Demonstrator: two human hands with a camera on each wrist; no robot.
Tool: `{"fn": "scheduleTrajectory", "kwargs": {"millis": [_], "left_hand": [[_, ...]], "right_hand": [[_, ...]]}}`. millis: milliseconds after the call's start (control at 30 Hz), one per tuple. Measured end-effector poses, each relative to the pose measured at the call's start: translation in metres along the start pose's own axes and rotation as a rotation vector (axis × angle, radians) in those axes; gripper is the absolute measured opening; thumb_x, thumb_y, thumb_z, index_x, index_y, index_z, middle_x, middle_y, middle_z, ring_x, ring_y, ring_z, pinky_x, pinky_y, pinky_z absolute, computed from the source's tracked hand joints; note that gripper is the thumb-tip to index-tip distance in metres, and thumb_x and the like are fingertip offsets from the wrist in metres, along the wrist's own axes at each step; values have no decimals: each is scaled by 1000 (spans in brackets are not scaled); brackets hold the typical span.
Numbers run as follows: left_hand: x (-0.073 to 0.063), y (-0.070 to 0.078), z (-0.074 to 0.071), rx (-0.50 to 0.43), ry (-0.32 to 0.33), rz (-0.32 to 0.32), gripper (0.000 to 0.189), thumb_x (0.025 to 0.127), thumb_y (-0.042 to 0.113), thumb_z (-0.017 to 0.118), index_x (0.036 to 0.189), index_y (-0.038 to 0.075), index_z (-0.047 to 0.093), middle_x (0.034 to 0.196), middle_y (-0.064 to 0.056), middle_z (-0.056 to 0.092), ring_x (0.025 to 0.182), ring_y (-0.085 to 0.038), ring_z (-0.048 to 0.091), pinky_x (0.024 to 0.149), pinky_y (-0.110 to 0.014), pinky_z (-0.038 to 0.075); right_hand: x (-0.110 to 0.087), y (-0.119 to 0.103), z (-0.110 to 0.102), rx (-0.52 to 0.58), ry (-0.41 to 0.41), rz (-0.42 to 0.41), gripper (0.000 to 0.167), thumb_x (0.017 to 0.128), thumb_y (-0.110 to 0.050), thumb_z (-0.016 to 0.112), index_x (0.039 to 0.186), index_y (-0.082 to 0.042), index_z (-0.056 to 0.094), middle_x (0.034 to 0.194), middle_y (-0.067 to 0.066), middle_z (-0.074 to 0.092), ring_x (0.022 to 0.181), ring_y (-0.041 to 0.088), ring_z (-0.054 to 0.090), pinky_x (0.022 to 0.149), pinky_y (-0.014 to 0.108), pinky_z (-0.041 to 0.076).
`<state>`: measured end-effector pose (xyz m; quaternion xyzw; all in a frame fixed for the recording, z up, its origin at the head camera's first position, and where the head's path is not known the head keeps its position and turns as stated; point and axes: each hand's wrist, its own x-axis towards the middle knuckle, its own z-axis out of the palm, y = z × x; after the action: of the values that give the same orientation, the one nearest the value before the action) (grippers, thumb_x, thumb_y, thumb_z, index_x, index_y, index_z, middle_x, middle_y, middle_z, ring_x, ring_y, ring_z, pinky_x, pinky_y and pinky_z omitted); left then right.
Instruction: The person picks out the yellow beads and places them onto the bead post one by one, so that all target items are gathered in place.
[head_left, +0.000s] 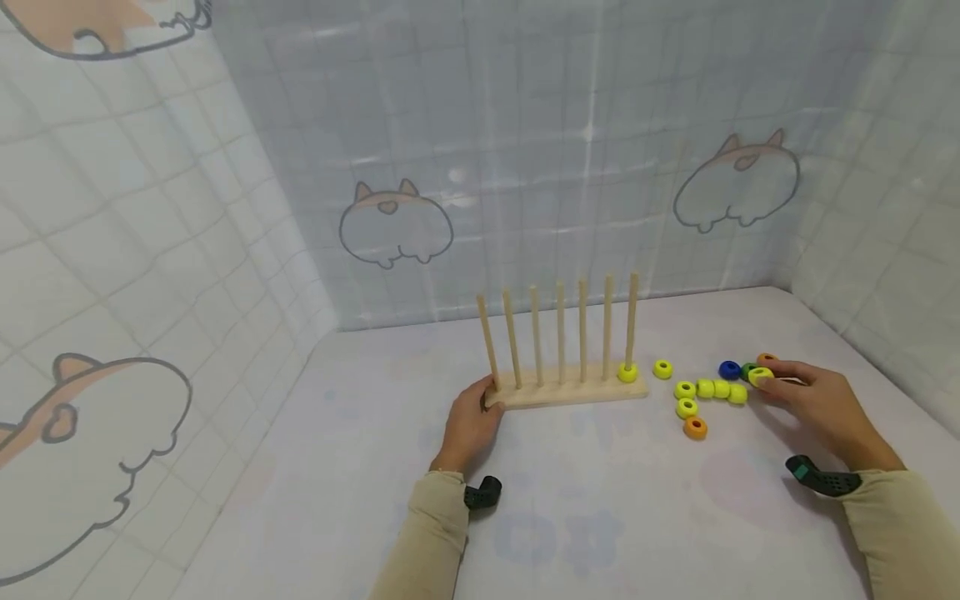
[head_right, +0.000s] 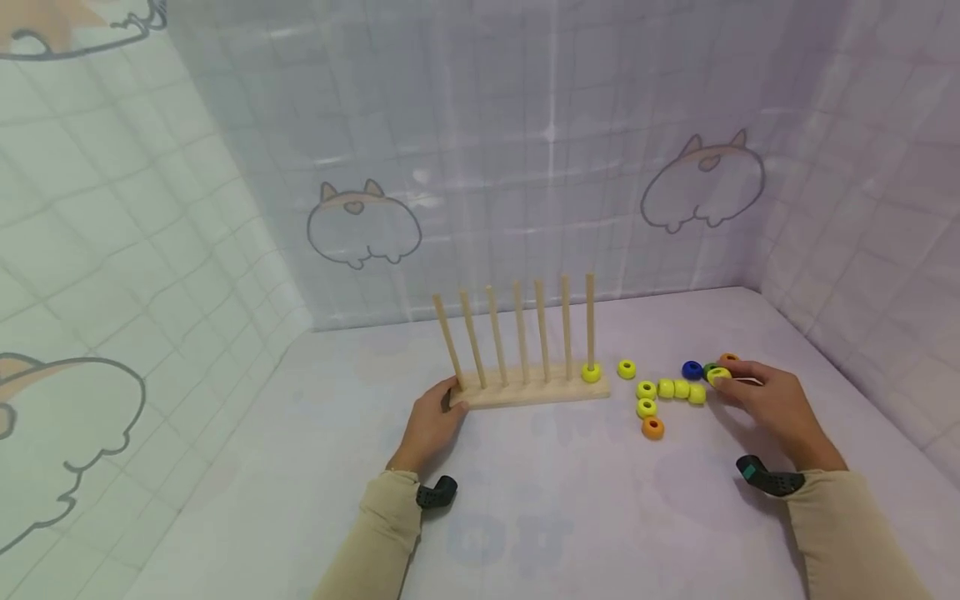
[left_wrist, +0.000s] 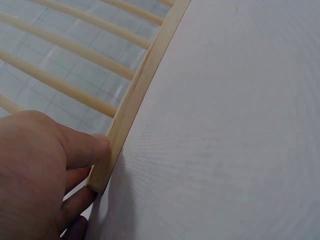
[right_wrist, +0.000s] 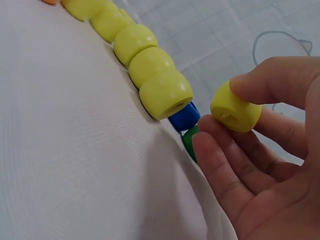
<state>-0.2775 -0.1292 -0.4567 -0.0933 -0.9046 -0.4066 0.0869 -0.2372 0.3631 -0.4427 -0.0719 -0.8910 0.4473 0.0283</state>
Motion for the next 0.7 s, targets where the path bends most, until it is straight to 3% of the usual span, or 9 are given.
{"fn": "scheduleTrajectory", "kwargs": {"millis": [367,700], "left_hand": [[3,-2,-1,-11,6,10,53,98,14,64,147,0,49,145,-17,52,136,-32,46,111,-44,39],[3,-7,2,-9,0,14,53,98,14,64,146,1,49,144,-17,53,136,-32,47,111,-44,39]], "right_hand": [[4,-7,6,22,29,-64,74,100,-52,54,143,7,45,149,32,39,132,50,33,100,72,31],[1,-4,11,-1,37,-74,73,100,-52,53,143,6,45,147,29,43,128,44,41,99,67,37]]}}
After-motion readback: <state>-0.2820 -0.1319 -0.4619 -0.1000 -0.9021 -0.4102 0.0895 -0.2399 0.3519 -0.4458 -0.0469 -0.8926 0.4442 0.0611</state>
